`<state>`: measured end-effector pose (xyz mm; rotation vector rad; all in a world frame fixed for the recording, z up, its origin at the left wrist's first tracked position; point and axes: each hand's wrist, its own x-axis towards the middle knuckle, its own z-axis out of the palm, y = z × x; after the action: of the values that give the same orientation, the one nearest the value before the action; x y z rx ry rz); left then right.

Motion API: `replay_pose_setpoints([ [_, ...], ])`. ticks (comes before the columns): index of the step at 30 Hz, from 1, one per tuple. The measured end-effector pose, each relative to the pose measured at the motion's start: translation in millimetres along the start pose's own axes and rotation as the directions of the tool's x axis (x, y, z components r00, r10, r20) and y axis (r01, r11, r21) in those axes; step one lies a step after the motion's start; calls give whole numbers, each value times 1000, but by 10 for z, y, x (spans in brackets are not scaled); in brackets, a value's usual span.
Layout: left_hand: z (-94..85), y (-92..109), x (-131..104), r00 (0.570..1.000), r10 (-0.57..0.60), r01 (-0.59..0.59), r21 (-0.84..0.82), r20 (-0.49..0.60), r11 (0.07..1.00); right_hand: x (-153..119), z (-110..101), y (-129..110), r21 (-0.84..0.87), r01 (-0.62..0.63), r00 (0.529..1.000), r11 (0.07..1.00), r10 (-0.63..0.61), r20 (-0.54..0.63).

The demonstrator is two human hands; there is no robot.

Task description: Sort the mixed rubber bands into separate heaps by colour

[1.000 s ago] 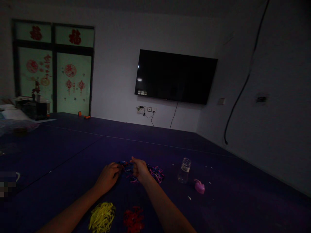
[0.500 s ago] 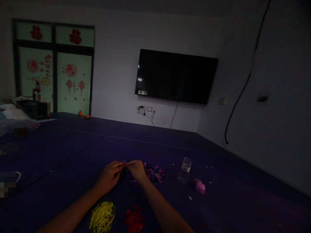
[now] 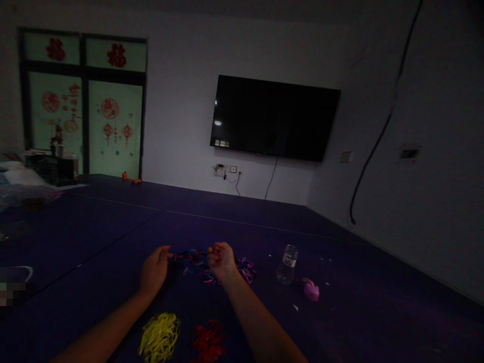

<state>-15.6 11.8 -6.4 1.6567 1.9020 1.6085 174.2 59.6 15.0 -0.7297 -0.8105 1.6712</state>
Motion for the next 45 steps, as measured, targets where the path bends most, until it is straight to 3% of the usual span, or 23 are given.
replay_pose_setpoints([
  [5,-15,43,-24,996,-84,85,-21,20,996,-66,-16,-61,168,-20,1000,986,20,3],
  [11,67,90,-59,987,-23,68,-281,160,957,-77,21,-38,220,-61,998,974,67,-20],
  [13,73,77,-45,988,6,43,-314,153,949,-71,36,-20,208,-84,996,974,91,-23],
  [17,86,7,3,988,123,-106,-172,93,979,-75,60,5,121,-73,997,990,74,-10],
  [21,158,-59,29,928,267,-292,62,259,954,-91,62,1,-9,20,1000,1000,-20,-19],
  [25,198,-47,15,844,226,-363,207,485,909,-86,40,3,-78,65,997,995,-68,-38],
  [30,135,38,-18,825,181,-316,172,536,933,-45,35,32,-244,117,991,963,-131,-38],
  [32,115,62,-27,823,208,-300,94,528,949,-30,26,48,-423,186,971,887,-231,-55],
  [33,111,70,-29,820,228,-292,41,526,956,-26,15,59,-539,243,948,806,-314,-42],
  [36,111,84,-30,812,285,-264,-114,510,958,-33,-36,112,-832,382,835,403,-537,124],
  [38,112,91,-26,812,308,-257,-172,496,951,-51,-63,160,-901,402,798,160,-544,259],
  [39,109,95,-23,812,315,-255,-187,491,949,-61,-69,183,-908,411,794,81,-521,313],
  [41,98,109,-18,814,324,-252,-210,482,945,-82,-63,221,-894,448,792,3,-464,396],
  [45,66,152,-23,812,353,-263,-248,466,932,-104,-22,251,-876,482,802,-10,-397,446],
])
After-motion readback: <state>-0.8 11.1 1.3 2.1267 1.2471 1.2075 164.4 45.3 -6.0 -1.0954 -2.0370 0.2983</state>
